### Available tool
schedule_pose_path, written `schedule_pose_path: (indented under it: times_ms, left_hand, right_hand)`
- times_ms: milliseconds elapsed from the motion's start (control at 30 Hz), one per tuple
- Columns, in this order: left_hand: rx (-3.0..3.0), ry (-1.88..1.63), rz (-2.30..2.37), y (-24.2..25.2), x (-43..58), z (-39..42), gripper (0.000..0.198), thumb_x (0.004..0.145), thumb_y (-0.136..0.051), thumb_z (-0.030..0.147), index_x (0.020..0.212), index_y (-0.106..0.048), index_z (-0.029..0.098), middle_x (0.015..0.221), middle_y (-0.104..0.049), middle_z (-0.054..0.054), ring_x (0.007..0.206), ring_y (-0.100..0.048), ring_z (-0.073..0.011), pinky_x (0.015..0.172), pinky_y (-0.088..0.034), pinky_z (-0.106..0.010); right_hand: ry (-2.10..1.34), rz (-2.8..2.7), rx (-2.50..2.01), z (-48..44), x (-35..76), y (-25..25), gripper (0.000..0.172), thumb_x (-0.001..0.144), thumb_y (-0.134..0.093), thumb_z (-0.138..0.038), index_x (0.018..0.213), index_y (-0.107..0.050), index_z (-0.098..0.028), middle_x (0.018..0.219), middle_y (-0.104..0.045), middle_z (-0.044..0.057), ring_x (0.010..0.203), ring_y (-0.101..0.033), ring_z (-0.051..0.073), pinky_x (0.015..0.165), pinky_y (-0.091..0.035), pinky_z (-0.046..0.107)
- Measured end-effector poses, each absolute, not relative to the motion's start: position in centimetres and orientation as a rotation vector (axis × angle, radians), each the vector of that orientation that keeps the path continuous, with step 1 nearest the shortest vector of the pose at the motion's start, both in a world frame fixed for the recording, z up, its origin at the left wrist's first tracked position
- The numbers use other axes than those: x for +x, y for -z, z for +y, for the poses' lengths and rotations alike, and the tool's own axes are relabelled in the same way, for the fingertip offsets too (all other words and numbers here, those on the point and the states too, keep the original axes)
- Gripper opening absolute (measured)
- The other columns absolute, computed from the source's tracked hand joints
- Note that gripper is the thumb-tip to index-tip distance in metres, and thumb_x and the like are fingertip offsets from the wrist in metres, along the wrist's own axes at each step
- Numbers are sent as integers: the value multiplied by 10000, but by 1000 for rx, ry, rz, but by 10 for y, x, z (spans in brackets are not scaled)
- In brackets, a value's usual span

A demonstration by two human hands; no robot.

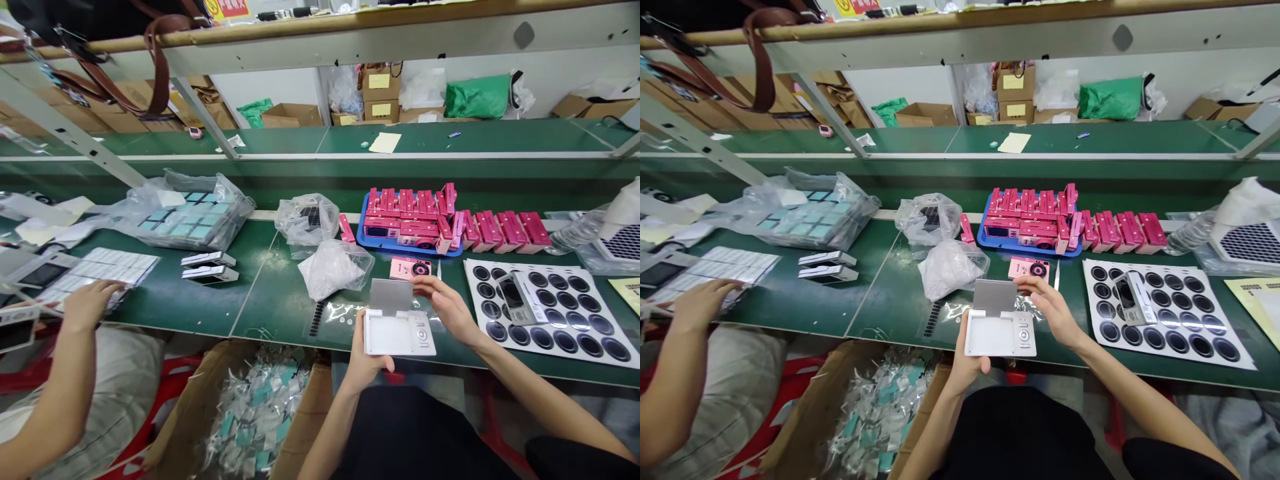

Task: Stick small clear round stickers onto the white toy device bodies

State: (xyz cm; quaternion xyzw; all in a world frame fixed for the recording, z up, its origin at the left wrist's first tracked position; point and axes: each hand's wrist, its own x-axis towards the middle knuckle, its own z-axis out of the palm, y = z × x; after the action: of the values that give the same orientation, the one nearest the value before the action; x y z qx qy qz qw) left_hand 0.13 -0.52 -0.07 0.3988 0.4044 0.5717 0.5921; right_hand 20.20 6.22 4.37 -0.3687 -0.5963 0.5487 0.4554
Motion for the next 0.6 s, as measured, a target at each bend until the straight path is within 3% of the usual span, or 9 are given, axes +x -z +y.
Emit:
schedule_pose_path:
  times_ms: [200, 267, 367, 600]
  left_hand:
    - [909, -1380, 987, 1, 0, 3, 1015, 433, -838, 734, 1228, -480, 214, 1141, -574, -94, 1041, -583, -275, 952, -462, -359]
    - [903, -1422, 985, 0, 1, 5, 1010, 427, -832, 743, 1214, -485, 214, 1142, -569, -92, 1057, -576, -279, 965, -453, -366]
    - [922, -1415, 951, -3, 4, 7, 1006, 427, -839, 730, 1217, -478, 223, 1143, -571, -86, 1074, -569, -277, 972, -452, -366]
    - [959, -1353, 966, -10, 8, 3, 1007, 395, -852, 724, 1188, -468, 235, 1136, -568, -74, 1084, -565, -278, 971, -458, -370]
  right_hand:
    - [-1045, -1796, -728, 46, 202, -60, 338, 996, -432, -444, 1125, -698, -280, 1061, -740, 61, 1091, -623, 253, 977, -475, 435]
    - [-912, -1970, -732, 40, 195, -67, 307, 973, -508, -376, 1237, -634, -283, 1162, -717, 70, 1132, -616, 251, 994, -471, 445]
    - [-681, -2240, -820, 35, 184, -69, 484, 931, -575, -317, 1402, -486, -253, 1341, -616, 128, 1224, -579, 277, 1010, -480, 479]
    - [-328, -2548, -850, 38, 182, -58, 590, 969, -466, -486, 1473, -407, -185, 1311, -603, 190, 1163, -608, 323, 905, -556, 482]
